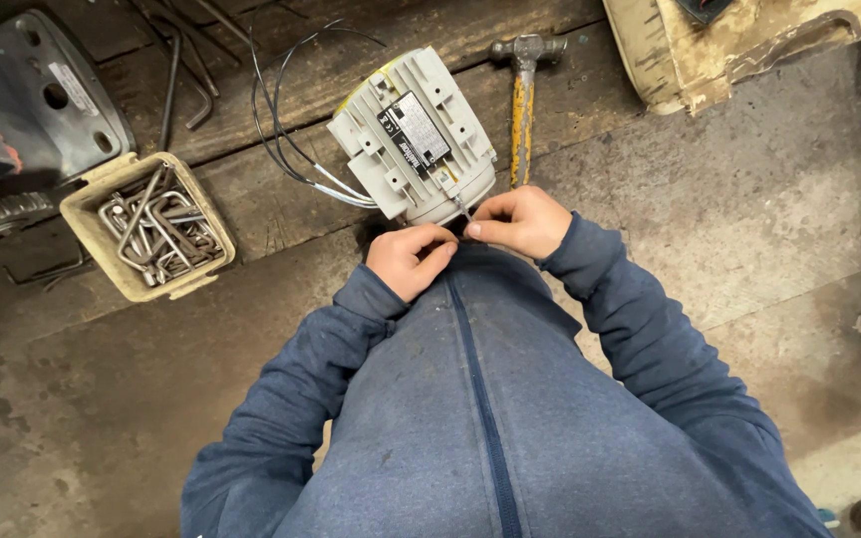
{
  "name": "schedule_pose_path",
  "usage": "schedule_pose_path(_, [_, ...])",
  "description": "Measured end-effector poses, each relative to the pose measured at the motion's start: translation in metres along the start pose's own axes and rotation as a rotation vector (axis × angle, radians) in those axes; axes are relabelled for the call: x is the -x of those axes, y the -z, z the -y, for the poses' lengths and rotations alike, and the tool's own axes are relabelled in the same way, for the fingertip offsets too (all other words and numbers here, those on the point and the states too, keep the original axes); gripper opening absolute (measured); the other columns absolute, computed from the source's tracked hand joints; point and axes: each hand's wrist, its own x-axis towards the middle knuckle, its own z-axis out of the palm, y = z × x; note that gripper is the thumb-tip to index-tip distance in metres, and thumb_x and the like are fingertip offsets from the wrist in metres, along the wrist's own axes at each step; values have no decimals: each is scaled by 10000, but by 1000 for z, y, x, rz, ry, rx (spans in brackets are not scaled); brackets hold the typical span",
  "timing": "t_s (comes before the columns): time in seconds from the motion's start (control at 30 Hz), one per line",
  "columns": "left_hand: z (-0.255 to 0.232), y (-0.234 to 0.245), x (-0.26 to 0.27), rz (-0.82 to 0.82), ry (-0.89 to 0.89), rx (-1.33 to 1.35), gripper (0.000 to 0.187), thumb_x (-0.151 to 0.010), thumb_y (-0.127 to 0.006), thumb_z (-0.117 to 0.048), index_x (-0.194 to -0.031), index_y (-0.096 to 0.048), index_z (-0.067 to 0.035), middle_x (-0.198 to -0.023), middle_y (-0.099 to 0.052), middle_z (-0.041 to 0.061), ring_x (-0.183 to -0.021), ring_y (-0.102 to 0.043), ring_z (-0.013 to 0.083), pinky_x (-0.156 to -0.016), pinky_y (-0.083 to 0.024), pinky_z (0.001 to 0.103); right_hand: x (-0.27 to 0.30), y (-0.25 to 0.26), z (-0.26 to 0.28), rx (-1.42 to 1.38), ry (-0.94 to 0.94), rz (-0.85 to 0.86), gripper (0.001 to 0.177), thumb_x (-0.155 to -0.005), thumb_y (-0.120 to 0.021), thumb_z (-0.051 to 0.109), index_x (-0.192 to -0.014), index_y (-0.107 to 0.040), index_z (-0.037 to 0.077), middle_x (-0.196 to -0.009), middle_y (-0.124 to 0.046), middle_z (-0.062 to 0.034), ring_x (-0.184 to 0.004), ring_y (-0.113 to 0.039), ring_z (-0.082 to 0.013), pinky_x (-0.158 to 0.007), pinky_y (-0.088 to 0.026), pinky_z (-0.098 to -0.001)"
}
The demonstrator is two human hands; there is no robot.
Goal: The person holds a white electric motor and uses a small metal tool to manipulate the components on its side. They repeatedly insert and remove the tool while rotating the motor to access different areas.
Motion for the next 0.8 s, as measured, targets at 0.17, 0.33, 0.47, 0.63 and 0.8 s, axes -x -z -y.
schedule_pose_path(0.17, [-2, 1, 0, 3, -2, 1, 140, -915, -715, -196, -1008, -752, -98, -899, -759, 108, -778, -755, 248, -712, -589, 322, 0, -5, 9, 115, -31, -97, 315, -854, -807, 314, -801, -728, 14, -630, -638, -34, -597, -538, -97, -558, -455, -312])
schedule_pose_path(0.33, [-1, 0, 0, 9, 22, 2, 141, -911, -718, -194, -1004, -750, -93, -891, -757, 111, -769, -753, 249, -704, -586, 323, 2, -6, 13, 124, -1, -153, 360, -819, -838, 317, -755, -690, -5, -606, -609, -38, -574, -523, -97, -540, -448, -312])
schedule_pose_path(0.47, [1, 0, 2, 5, 3, 9, 140, -916, -717, -193, -1009, -747, -93, -897, -757, 111, -783, -756, 251, -712, -588, 325, 2, -4, 6, 37, 61, -72, 282, -870, -777, 311, -890, -741, 32, -702, -685, -7, -662, -587, -62, -610, -499, -278])
schedule_pose_path(0.63, [2, 0, 2, 7, 8, 5, 139, -913, -719, -195, -1005, -748, -96, -889, -756, 113, -775, -753, 254, -704, -585, 329, 2, -7, 2, -13, 21, -33, 271, -890, -756, 306, -892, -759, 35, -720, -699, -16, -681, -591, -66, -630, -498, -279])
schedule_pose_path(0.8, [3, -2, 4, 13, 11, 1, 143, -914, -717, -195, -1012, -748, -96, -884, -752, 115, -766, -749, 256, -700, -582, 330, 4, -10, 14, 173, -57, -145, 372, -854, -835, 319, -800, -706, -26, -658, -642, -80, -613, -549, -125, -585, -465, -321])
